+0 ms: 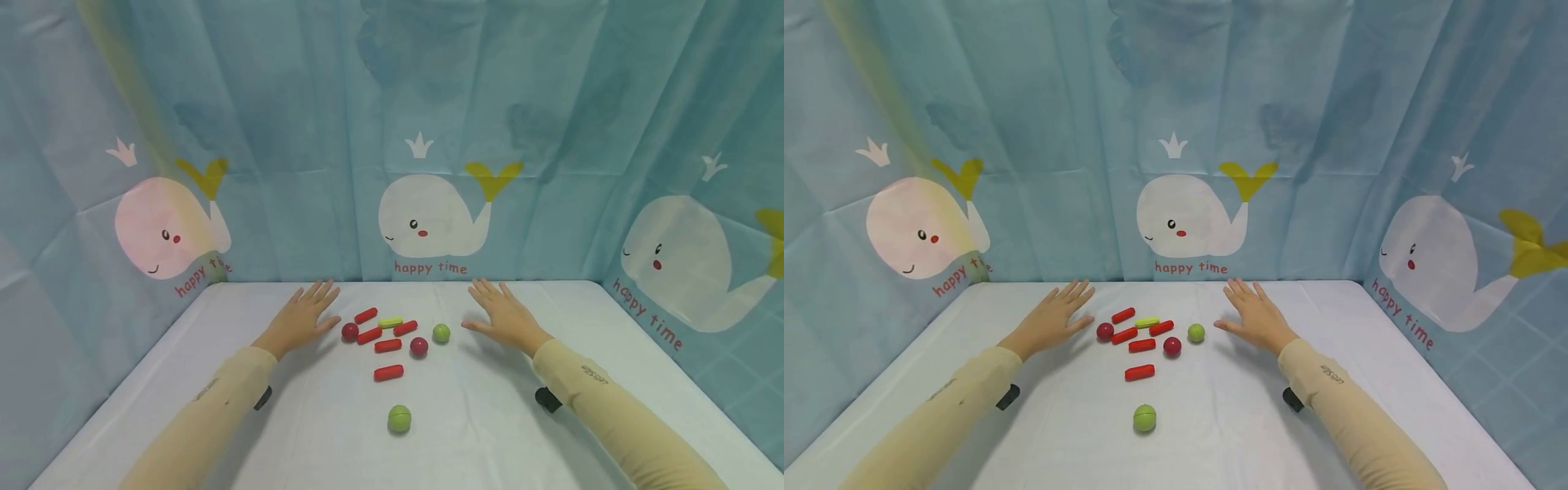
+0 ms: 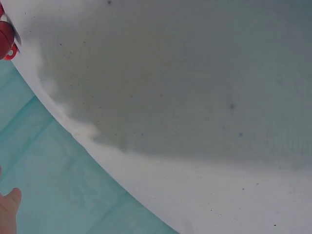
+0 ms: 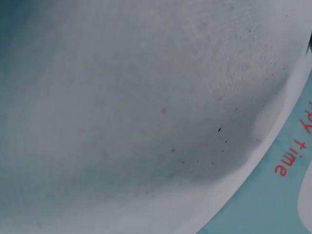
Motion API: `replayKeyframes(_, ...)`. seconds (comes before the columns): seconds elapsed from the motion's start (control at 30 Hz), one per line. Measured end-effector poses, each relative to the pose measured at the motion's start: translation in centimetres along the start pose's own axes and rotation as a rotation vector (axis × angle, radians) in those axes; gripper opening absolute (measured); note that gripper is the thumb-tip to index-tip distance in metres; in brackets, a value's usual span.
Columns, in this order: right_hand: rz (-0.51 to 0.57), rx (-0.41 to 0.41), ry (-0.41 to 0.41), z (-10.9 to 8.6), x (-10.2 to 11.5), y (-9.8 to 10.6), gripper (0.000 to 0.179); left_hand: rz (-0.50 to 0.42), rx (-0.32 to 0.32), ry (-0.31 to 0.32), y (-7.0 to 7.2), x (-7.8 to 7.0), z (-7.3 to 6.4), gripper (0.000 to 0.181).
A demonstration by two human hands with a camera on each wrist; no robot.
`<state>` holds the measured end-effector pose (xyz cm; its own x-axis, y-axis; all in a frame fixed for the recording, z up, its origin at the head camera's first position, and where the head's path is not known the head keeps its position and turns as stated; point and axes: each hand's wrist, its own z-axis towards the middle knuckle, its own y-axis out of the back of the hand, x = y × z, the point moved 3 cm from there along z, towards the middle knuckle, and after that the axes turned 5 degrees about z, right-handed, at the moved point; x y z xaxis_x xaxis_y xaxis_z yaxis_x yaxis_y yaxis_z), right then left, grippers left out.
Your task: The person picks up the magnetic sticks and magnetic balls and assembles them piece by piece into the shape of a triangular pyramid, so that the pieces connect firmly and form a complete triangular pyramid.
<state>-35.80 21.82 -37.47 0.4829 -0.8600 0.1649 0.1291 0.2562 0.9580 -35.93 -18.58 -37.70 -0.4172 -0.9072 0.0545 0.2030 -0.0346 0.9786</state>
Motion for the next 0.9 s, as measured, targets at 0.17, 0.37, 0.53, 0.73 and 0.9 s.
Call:
replayKeyframes(0.17,0.007,0.018,-0.002,-0.2,1.0,0.2,0.084,0.013,-0.005,-0.01,-0.1,-0.4,-0.2,0.071)
replayKeyframes(0.37,0.002,0.034,0.001,-0.2,1.8,0.1,0.085,0.013,0.007,-0.016,0.2,-1.0,-0.8,0.072)
replayKeyframes(0.53,0.019,0.024,0.032,-0.4,2.4,0.1,0.083,0.011,-0.004,-0.032,0.4,-1.5,-1.0,0.071)
replayKeyframes(0.73,0.031,0.019,0.07,-0.8,3.1,0.0,0.083,0.008,-0.01,-0.061,0.2,-2.1,-1.4,0.07)
replayKeyframes(0.9,0.035,0.017,0.083,-1.1,3.6,0.0,0.084,0.009,-0.023,-0.081,0.3,-2.6,-1.6,0.069)
